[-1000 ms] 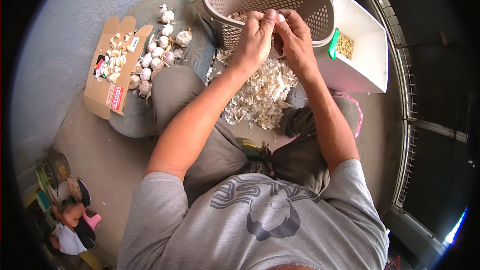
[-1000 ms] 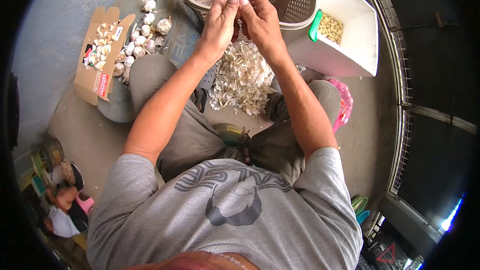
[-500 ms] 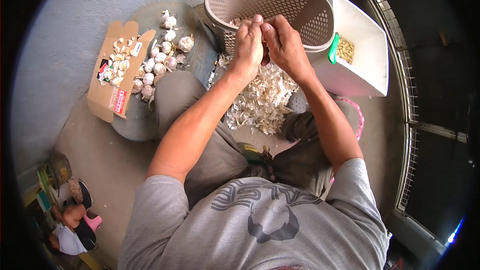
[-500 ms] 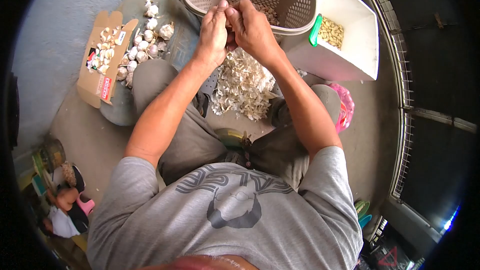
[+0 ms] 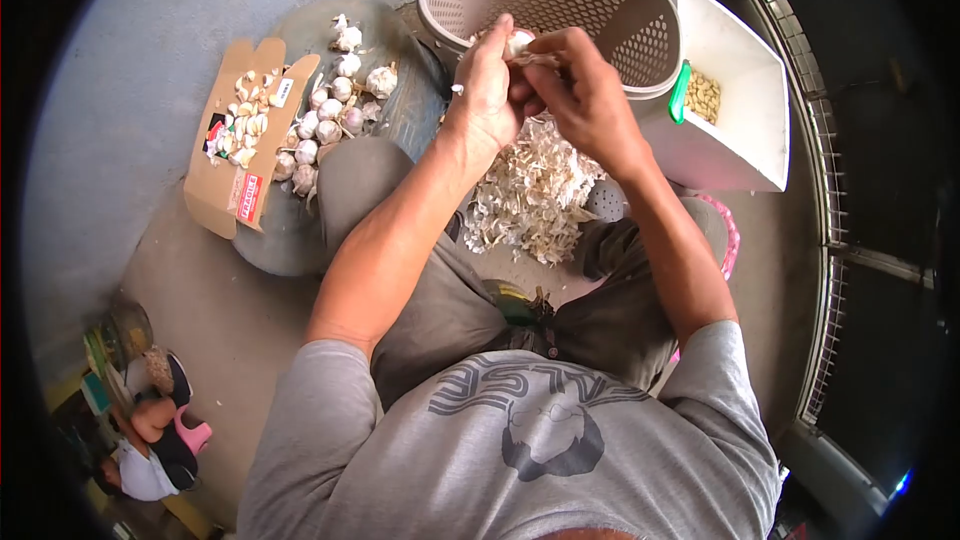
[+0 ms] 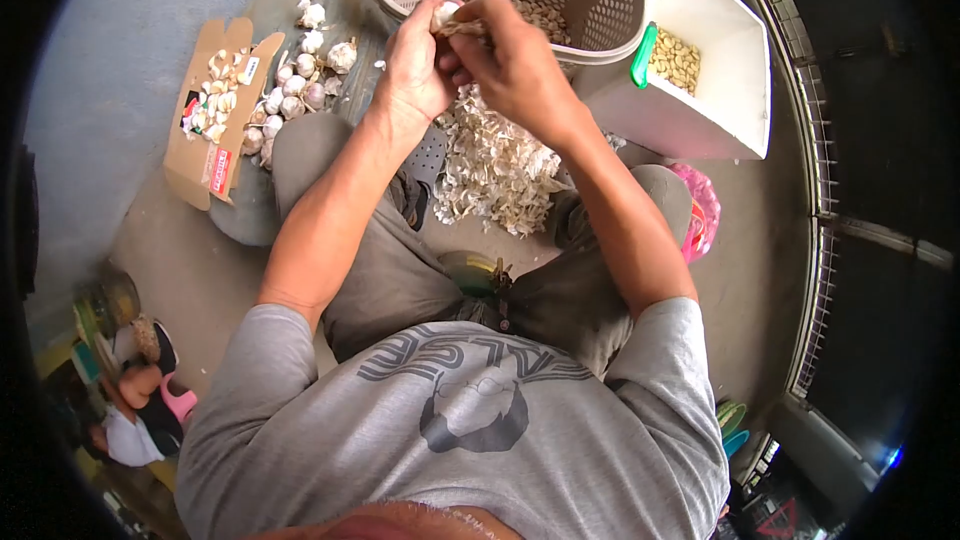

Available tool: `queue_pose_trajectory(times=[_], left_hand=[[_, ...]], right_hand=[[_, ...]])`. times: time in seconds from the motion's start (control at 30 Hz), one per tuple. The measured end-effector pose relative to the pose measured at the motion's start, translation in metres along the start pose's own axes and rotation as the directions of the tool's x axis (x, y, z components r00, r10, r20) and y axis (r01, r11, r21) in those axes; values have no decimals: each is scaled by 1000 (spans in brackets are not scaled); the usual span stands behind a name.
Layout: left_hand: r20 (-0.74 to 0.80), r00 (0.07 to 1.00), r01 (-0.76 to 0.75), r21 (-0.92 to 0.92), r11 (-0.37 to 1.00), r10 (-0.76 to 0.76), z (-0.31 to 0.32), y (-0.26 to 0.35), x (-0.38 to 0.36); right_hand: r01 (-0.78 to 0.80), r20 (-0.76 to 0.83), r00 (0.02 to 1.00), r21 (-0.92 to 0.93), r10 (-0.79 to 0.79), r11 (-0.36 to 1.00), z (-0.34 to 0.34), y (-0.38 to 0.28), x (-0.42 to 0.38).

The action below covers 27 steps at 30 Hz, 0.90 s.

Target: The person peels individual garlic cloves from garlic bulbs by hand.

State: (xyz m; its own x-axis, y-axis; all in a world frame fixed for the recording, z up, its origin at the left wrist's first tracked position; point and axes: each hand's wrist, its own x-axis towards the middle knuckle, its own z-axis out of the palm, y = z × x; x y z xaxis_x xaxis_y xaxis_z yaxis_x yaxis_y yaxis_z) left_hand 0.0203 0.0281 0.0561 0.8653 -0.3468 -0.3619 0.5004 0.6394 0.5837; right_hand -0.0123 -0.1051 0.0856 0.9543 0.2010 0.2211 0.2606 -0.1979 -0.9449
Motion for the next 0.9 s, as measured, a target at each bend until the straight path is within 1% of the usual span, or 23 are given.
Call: queue_pose_trajectory(times=[0.03,0.07,0.1,0.13,0.23,0.33,0.37,0.47,0.5,0.57,0.6,0.67,0.7,0.8,0.9], left_hand=[[33,999,-39,2,999,39,-2,1,5],[67,995,-78,4,997,77,-4,1,9],[104,992,-71,18,997,69,-5,2,9],[108,991,-79,20,997,76,-5,0,9],[112,992,-69,64,996,61,-3,-7,11],[104,988,-123,117,986,111,-1,-11,9],[103,986,-143,135,980,130,0,-11,9],[145,984,-119,125,985,101,-3,-6,11],[139,984,-128,152,980,107,-3,-6,10],[126,985,-143,205,968,119,-2,-7,9],[142,977,-192,238,952,161,-1,-8,9],[179,954,-287,302,909,242,2,-11,9],[179,949,-303,297,906,259,1,-12,10],[164,962,-258,297,919,218,-1,-12,12],[169,964,-240,232,943,204,2,-13,13]], right_hand=[[-43,13,999,88,42,995,-5,3,0],[-52,36,998,145,47,988,-11,11,1],[-93,43,995,185,86,978,-13,10,1],[-133,46,991,225,126,965,-16,10,0],[-170,13,985,-17,170,985,-24,7,3],[-73,-13,997,101,75,992,-34,23,11],[-38,0,999,109,38,993,-39,30,14],[-152,67,988,338,138,929,-44,30,16],[-212,122,976,344,180,915,-48,30,17],[-167,85,985,238,151,957,-48,32,16],[-145,67,989,183,135,972,-47,31,16],[-101,30,995,147,98,984,-41,31,15],[-80,11,997,129,79,988,-39,30,14],[-28,-7,1000,30,28,999,-37,24,13],[21,-96,995,-101,-31,995,-33,27,15]])
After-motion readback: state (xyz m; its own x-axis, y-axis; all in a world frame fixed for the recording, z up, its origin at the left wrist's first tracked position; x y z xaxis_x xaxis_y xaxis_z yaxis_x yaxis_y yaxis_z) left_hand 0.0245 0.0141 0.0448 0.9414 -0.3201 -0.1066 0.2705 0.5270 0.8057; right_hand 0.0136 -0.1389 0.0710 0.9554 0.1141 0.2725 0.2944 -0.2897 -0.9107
